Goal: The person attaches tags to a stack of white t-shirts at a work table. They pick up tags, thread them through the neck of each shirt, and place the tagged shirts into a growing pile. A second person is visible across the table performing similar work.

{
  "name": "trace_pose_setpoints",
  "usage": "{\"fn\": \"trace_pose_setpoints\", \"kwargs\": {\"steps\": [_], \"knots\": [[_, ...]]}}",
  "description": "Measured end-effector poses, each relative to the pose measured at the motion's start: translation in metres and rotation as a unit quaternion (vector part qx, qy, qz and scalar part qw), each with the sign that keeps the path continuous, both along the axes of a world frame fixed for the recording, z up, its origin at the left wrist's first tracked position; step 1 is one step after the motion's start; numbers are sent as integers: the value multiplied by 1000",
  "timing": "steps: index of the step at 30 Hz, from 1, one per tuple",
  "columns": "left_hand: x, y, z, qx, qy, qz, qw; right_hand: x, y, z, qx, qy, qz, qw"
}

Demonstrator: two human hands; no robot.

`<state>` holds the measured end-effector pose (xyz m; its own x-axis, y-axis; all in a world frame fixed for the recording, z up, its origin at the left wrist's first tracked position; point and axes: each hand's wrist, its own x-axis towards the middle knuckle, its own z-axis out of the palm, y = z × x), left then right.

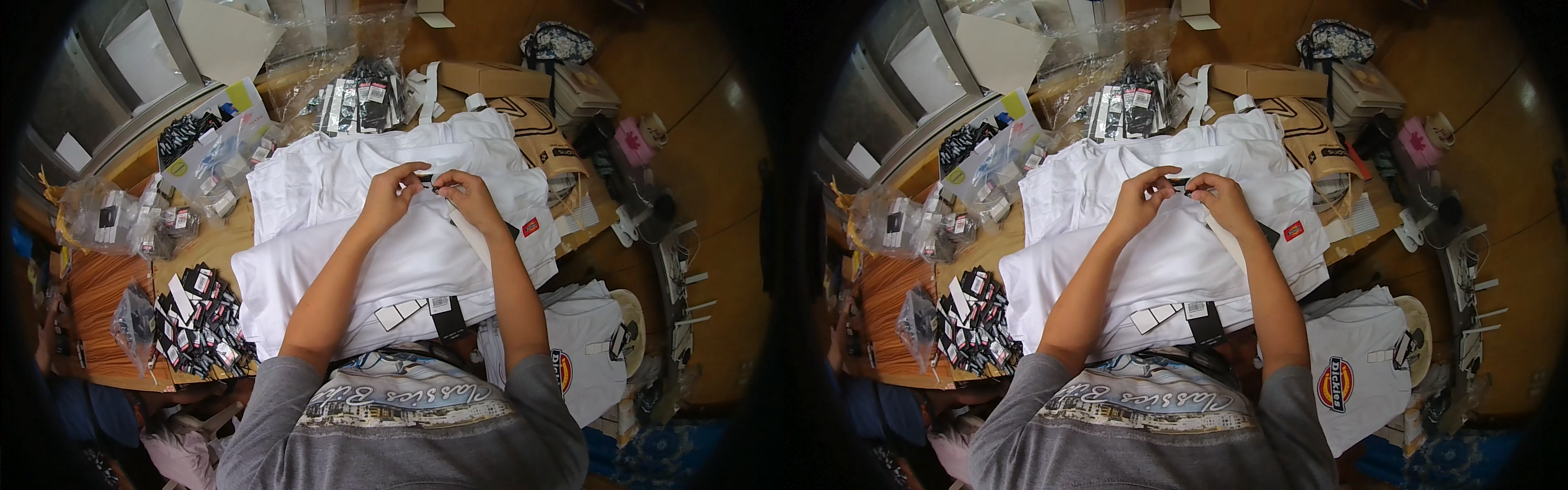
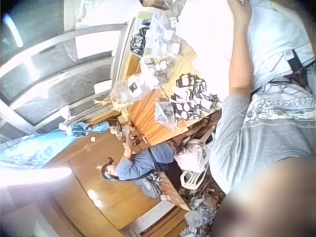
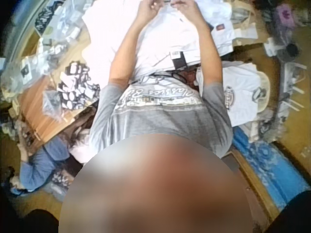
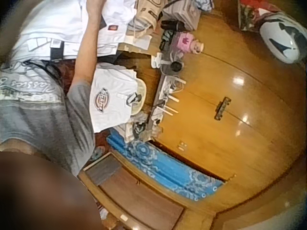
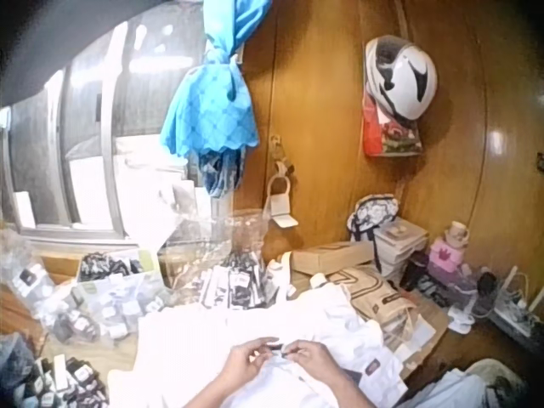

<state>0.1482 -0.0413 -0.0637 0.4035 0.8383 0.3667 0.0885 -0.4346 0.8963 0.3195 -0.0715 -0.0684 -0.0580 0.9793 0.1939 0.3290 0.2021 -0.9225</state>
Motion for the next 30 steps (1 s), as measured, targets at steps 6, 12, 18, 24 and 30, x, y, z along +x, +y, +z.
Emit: {"fn": "trace_pose_setpoints", "kwargs": {"steps": [6,12,18,24,30], "knots": [[4,-7,6,65,14,15,998,-2,-2,2,11,-5,0,1000],[4,-6,5,59,47,-5,997,-10,-5,1,87,-99,-41,990],[6,9,-12,-71,30,-118,990,-5,-9,-11,135,-188,-19,973],[7,15,-35,-138,23,-178,974,-8,-16,-15,115,-228,-7,967],[1,19,-33,-43,54,-98,993,-3,-13,-7,58,-218,45,973]]}}
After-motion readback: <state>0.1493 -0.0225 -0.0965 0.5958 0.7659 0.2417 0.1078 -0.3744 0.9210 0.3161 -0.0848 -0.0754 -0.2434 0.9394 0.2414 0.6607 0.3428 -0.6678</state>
